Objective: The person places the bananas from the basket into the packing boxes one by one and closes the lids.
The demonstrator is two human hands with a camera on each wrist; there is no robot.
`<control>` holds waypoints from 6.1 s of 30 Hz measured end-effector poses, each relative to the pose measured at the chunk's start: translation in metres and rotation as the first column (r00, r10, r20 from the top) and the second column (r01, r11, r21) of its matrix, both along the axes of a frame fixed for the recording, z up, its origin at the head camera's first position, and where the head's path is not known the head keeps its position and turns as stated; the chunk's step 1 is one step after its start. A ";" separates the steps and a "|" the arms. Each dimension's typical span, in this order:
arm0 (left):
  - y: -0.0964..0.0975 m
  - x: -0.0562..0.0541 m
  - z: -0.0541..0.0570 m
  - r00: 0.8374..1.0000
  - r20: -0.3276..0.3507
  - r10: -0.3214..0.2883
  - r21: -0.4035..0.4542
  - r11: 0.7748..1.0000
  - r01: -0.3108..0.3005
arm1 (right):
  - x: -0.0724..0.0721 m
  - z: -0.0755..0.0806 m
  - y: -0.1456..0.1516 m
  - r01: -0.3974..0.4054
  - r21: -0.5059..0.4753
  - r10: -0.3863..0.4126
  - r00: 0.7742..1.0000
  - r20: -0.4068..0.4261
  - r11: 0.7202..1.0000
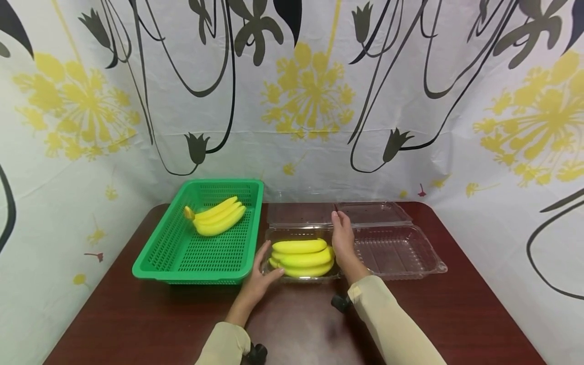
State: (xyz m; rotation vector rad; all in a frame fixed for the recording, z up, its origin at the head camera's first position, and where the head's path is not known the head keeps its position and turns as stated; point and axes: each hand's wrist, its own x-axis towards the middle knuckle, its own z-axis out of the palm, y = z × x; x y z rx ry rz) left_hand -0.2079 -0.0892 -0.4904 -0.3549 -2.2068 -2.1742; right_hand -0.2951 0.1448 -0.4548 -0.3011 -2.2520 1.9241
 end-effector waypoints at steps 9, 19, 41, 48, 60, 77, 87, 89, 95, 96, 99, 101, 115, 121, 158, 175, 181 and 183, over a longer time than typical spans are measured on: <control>0.001 0.002 0.001 0.999 0.037 0.016 -0.004 1.000 -0.015 | 0.005 -0.003 0.001 0.055 -0.049 -0.058 0.995 -0.076 0.997; 0.002 0.002 0.001 0.999 0.018 0.030 0.014 0.999 -0.030 | 0.003 -0.003 0.000 0.089 -0.038 -0.093 0.987 -0.131 0.995; 0.002 0.001 0.001 0.999 -0.029 0.028 0.041 0.999 -0.027 | 0.001 -0.005 0.001 0.182 -0.357 -0.283 0.925 -0.255 0.916; 0.002 0.001 -0.001 0.999 -0.034 0.020 0.022 1.000 -0.019 | 0.006 -0.002 0.002 0.166 -0.386 -0.294 0.908 -0.299 0.907; 0.001 -0.007 -0.019 0.999 -0.027 0.026 0.005 1.000 -0.026 | 0.029 0.015 0.007 0.120 -0.354 -0.254 0.896 -0.364 0.927; 0.000 -0.003 -0.015 0.997 -0.055 0.055 0.000 0.998 -0.055 | 0.059 -0.004 0.020 0.026 -0.171 -0.080 0.945 -0.317 0.985; 0.001 -0.012 -0.034 0.994 -0.101 0.038 -0.017 0.999 -0.040 | 0.068 -0.014 0.019 0.000 -0.020 -0.002 0.995 -0.102 1.000; 0.001 -0.012 -0.034 0.995 -0.092 0.033 -0.022 0.999 -0.035 | 0.071 -0.015 0.018 -0.015 -0.003 0.015 0.996 -0.091 1.000; -0.001 -0.006 -0.028 1.000 -0.003 0.030 -0.043 0.999 -0.030 | 0.080 -0.019 0.018 -0.049 0.069 0.054 0.996 -0.072 0.996; -0.002 -0.005 -0.028 0.999 0.008 0.031 -0.050 0.998 -0.030 | 0.081 -0.020 0.018 -0.052 0.079 0.058 0.996 -0.071 0.996; -0.003 -0.004 -0.028 0.999 0.025 0.033 -0.079 0.996 -0.031 | 0.084 -0.024 0.019 -0.043 0.105 0.051 0.996 -0.073 0.994; -0.004 -0.004 -0.028 0.999 0.031 0.035 -0.086 0.996 -0.032 | 0.085 -0.026 0.020 -0.033 0.118 0.042 0.996 -0.078 0.992; -0.005 -0.004 -0.026 0.997 -0.028 0.069 0.032 0.997 -0.068 | 0.084 -0.030 0.022 -0.048 0.075 0.052 0.997 -0.053 0.996; -0.007 0.000 -0.013 1.000 -0.020 -0.019 0.122 0.992 0.021 | 0.085 -0.028 0.020 -0.056 0.060 0.059 0.997 -0.052 0.997; -0.007 0.010 0.002 1.000 0.005 -0.011 0.122 0.992 0.010 | 0.095 -0.030 0.030 -0.165 -0.101 0.171 0.984 0.047 0.981; -0.009 0.011 0.003 1.000 0.023 -0.016 0.109 0.994 0.013 | 0.088 -0.037 0.024 -0.050 0.258 0.088 0.987 -0.137 0.965; -0.008 0.010 0.001 0.999 0.038 -0.007 0.107 0.994 0.003 | 0.092 -0.035 0.029 -0.117 0.008 0.118 0.993 -0.024 0.993; -0.008 0.010 0.001 0.999 0.035 -0.007 0.108 0.994 0.003 | 0.095 -0.031 0.033 -0.153 -0.120 0.156 0.988 0.019 0.981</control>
